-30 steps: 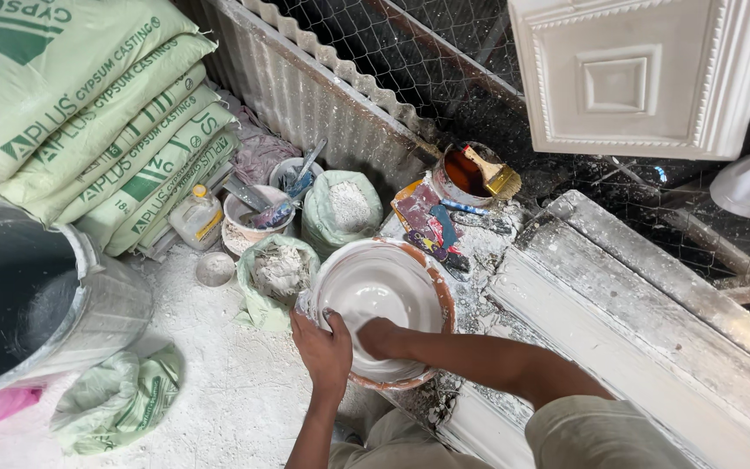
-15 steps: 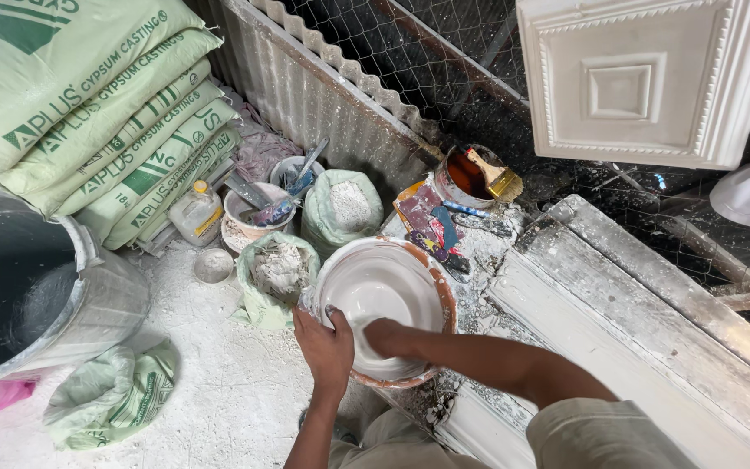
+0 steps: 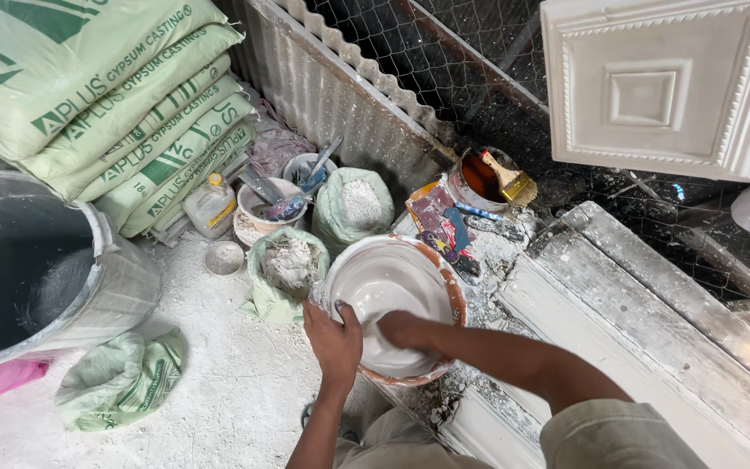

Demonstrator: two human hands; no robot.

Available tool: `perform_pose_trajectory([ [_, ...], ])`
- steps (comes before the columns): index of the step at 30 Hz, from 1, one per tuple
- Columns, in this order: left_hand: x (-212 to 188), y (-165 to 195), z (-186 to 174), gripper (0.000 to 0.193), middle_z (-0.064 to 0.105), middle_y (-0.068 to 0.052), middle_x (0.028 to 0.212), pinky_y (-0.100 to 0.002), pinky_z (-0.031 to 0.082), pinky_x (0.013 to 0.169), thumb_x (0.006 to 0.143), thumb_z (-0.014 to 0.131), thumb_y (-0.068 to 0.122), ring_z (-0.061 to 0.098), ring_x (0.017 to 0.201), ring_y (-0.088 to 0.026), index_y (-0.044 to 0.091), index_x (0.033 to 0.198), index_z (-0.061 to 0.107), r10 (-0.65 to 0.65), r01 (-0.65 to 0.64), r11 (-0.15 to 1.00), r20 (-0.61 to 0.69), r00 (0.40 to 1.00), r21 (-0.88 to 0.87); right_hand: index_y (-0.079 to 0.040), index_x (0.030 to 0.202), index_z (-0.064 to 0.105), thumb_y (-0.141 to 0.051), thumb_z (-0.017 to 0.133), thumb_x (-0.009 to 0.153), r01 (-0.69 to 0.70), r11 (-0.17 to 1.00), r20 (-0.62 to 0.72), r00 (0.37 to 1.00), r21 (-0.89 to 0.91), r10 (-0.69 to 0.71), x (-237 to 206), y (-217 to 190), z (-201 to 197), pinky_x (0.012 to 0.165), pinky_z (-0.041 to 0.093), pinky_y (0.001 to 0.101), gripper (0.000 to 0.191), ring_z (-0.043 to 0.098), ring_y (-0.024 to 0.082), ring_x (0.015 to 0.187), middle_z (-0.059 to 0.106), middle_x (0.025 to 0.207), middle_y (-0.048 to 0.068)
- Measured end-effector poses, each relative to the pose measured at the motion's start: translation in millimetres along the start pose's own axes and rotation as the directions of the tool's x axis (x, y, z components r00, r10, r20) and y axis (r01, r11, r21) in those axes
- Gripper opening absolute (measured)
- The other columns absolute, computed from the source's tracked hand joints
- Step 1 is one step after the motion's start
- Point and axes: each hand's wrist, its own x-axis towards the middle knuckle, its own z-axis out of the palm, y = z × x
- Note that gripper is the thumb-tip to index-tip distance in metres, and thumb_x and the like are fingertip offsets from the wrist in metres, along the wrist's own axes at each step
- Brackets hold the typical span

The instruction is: The person dips a bundle of white fiberglass strands into a bucket of water, then spreads the wet strands along the grooves of a long plaster cornice mold. They scoop white gypsum slurry from a bowl onto the mold, spread and smooth it by hand, and finally mix more slurry in the bowl.

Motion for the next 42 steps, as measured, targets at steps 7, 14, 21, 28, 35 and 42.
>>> perform_pose_trajectory([
  [7,-2.1,-6.4,5.4,0.049,0.055,-0.042,0.120,-0.058,0.040,0.101,0.088,0.059,0.010,0.054,0.109,-0.056,-0.021,0.124,0.046,-0.002,0.002,1.000,0.009,1.000,0.012,0.002,0.088,0.076,-0.014,0.065,0.085,-0.171,0.983,-0.108,0.981,-0.073,0.163,34.5,2.1,-34.8,0.078,0.056,0.0469,0.019,0.074,0.039,0.088,0.074,0.092,0.026],
  [14,-2.0,-9.8,6.4,0.054,0.053,-0.043,0.122,-0.058,0.038,0.101,0.086,0.061,0.009,0.052,0.111,-0.058,-0.023,0.127,0.044,0.100,-0.098,0.993,-0.035,0.994,0.062,0.002,0.089,0.077,-0.012,0.065,0.084,-0.080,0.996,0.097,0.992,-0.038,0.083,-6.5,0.1,-10.3,0.079,0.057,0.0451,0.019,0.073,0.038,0.089,0.074,0.094,0.026],
  [21,-2.2,-6.3,5.4,0.051,0.054,-0.040,0.121,-0.058,0.039,0.100,0.087,0.058,0.009,0.053,0.111,-0.056,-0.020,0.126,0.047,0.049,-0.049,0.999,-0.010,0.999,0.013,-0.006,0.097,0.077,-0.011,0.065,0.078,-0.185,0.982,-0.147,0.971,0.026,0.187,36.5,-4.4,-56.2,0.079,0.057,0.0453,0.023,0.073,0.037,0.087,0.074,0.092,0.023],
  [28,-1.0,-6.2,4.1,0.049,0.056,-0.038,0.120,-0.058,0.040,0.100,0.086,0.057,0.010,0.055,0.111,-0.054,-0.018,0.126,0.048,-0.008,0.008,1.000,0.007,1.000,-0.026,0.005,0.088,0.075,-0.007,0.065,0.081,-0.129,0.991,0.092,0.988,0.014,0.128,-13.8,-8.4,-9.6,0.083,0.057,0.0463,0.018,0.073,0.039,0.089,0.074,0.091,0.028],
  [35,-1.0,-3.9,5.1,0.047,0.055,-0.040,0.120,-0.058,0.041,0.099,0.090,0.058,0.010,0.056,0.110,-0.054,-0.020,0.125,0.047,0.011,-0.011,0.999,0.004,1.000,-0.042,0.007,0.087,0.074,-0.003,0.062,0.078,-0.233,0.971,-0.101,0.966,0.050,0.237,31.8,-8.2,-59.3,0.082,0.057,0.0475,0.018,0.073,0.040,0.089,0.072,0.090,0.029],
  [42,-0.1,-0.5,2.1,0.045,0.057,-0.039,0.119,-0.058,0.040,0.100,0.088,0.057,0.010,0.056,0.110,-0.055,-0.018,0.122,0.049,-0.045,0.046,0.998,0.018,0.999,-0.037,0.007,0.088,0.073,0.000,0.061,0.077,-0.095,0.995,0.098,0.991,0.039,0.091,-13.4,-8.7,-9.7,0.082,0.056,0.0479,0.018,0.072,0.041,0.090,0.072,0.091,0.029],
])
